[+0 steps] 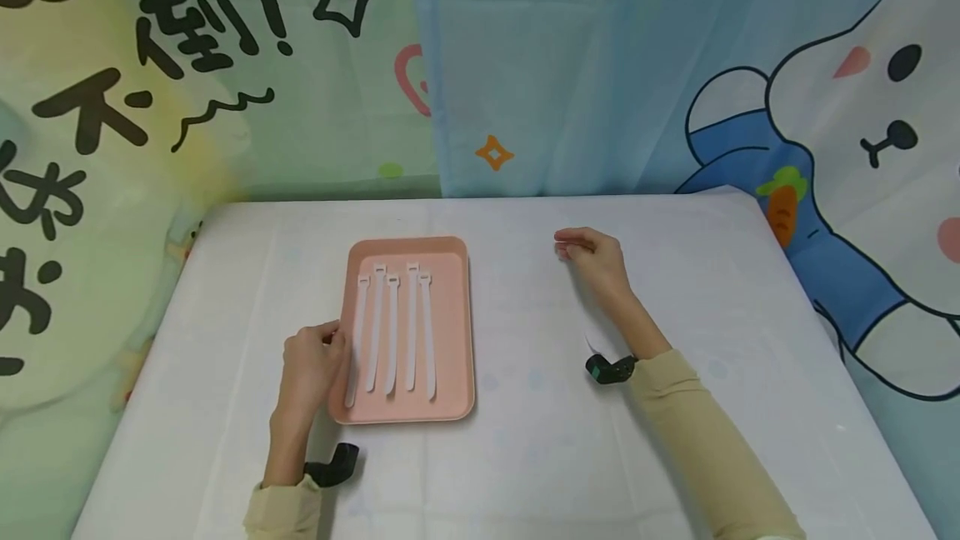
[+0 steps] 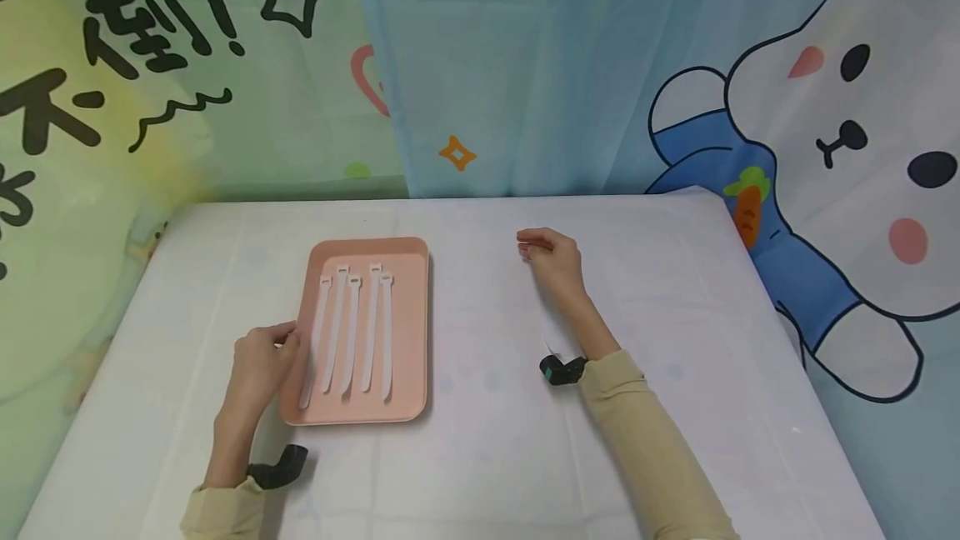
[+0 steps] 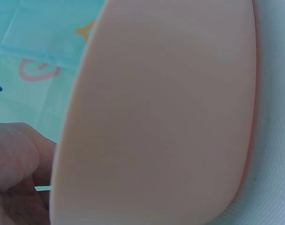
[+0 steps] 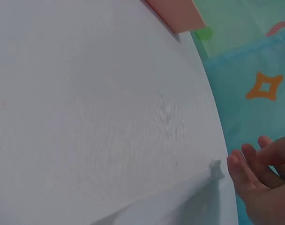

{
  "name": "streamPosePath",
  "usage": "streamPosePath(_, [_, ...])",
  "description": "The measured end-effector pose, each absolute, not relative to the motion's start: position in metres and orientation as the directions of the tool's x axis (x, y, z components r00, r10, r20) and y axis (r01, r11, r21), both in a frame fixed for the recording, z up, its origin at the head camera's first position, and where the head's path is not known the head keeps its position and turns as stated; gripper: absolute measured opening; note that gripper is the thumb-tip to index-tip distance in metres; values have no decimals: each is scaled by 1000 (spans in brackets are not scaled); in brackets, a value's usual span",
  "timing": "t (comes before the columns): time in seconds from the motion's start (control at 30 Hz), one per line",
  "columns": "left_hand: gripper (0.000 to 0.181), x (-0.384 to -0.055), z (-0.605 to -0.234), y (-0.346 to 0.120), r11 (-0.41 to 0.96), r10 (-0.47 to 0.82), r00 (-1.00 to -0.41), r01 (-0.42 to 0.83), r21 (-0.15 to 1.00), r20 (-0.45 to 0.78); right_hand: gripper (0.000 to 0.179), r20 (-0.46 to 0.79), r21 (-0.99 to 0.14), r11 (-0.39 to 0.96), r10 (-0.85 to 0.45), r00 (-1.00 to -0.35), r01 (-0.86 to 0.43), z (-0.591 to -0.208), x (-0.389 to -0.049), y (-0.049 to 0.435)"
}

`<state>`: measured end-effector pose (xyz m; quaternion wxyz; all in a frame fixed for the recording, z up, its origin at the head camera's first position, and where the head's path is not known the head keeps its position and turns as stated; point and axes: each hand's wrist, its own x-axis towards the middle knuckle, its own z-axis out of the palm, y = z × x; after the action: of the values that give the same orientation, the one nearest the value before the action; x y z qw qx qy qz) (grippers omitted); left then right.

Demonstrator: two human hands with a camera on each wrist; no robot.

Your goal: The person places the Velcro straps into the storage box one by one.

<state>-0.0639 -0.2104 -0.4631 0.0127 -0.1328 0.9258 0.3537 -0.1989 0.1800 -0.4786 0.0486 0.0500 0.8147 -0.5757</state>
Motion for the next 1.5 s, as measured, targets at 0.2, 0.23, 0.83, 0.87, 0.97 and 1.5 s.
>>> streamPosePath(0.2, [33,-65,-461,-210,717,-235,-965,-255,649,-119,36,-116,-921,364,81,-990,137,-482,-203,188])
streamPosePath(0.23, [33,-65,-461,-210,718,-235,-965,-254,648,-117,36,-118,-923,359,75,-990,137,-482,-204,189])
streamPosePath(0.83, [32,-64,-463,-211,715,-237,-967,-242,656,-99,38,-216,-875,441,17,-976,201,-484,-205,194])
streamPosePath(0.87, [32,-64,-463,-211,715,-236,-967,-241,656,-98,37,-217,-869,453,15,-976,201,-485,-204,195])
streamPosePath(0.97, [32,-65,-464,-210,720,-236,-967,-238,652,-93,36,-218,-836,514,14,-976,194,-487,-203,196])
streamPosePath(1.5, [32,-63,-464,-209,714,-242,-966,-241,658,-91,28,-138,-763,634,30,-990,126,-492,-201,197])
